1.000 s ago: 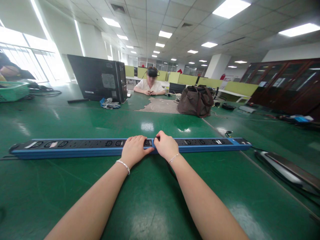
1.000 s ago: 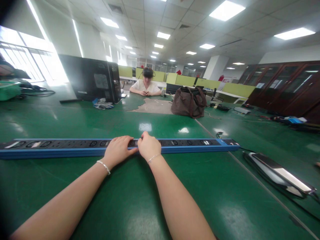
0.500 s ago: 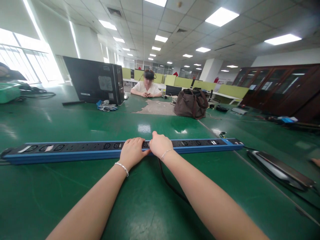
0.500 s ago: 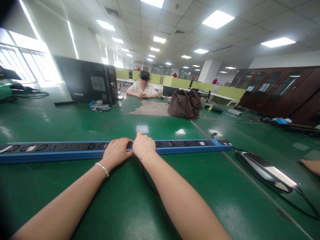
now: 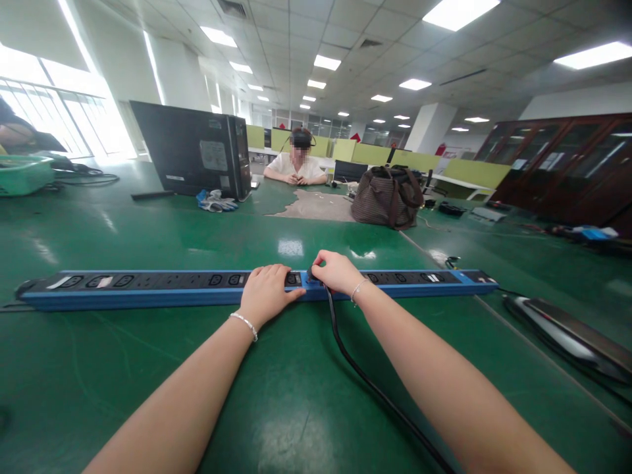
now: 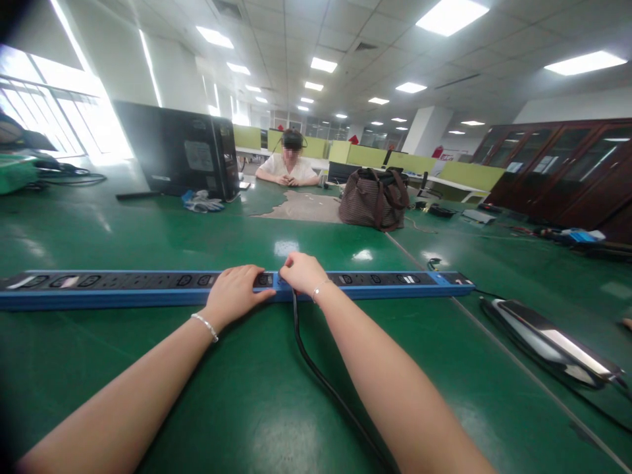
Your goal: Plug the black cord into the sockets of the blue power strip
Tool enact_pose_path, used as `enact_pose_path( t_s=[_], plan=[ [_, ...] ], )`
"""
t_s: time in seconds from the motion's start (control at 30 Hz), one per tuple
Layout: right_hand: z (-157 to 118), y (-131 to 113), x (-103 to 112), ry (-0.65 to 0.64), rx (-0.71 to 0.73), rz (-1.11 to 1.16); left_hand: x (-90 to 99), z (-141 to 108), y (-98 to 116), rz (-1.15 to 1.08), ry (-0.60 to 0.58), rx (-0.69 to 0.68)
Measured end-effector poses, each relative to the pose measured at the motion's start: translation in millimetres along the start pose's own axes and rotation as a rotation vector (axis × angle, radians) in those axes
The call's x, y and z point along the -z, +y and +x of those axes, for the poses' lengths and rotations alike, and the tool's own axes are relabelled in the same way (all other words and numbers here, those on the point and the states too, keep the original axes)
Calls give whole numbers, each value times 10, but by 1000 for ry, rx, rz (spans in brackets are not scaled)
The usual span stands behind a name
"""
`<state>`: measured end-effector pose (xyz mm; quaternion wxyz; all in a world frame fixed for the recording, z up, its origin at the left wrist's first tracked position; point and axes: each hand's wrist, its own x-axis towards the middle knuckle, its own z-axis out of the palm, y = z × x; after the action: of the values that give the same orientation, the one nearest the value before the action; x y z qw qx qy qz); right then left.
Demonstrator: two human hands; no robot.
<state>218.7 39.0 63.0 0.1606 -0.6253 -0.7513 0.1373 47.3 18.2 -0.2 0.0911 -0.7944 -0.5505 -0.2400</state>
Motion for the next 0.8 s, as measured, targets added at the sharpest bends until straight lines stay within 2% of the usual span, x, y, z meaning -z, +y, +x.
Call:
enact_pose_path(
  t_s=[0.13, 0.43, 0.63, 0.8],
  plan=[
    [-23, -121, -71, 121, 11, -169, 0, -4, -2, 2, 1, 4],
    [-25, -108, -83, 112, -2, -201, 12, 4, 6, 6, -4, 3],
    [-5, -133, -186, 74, 3, -200, 1, -2, 4, 11, 7, -3],
    [-59, -106, -264, 118, -6, -205, -3, -5, -1, 1, 21, -6]
  ],
)
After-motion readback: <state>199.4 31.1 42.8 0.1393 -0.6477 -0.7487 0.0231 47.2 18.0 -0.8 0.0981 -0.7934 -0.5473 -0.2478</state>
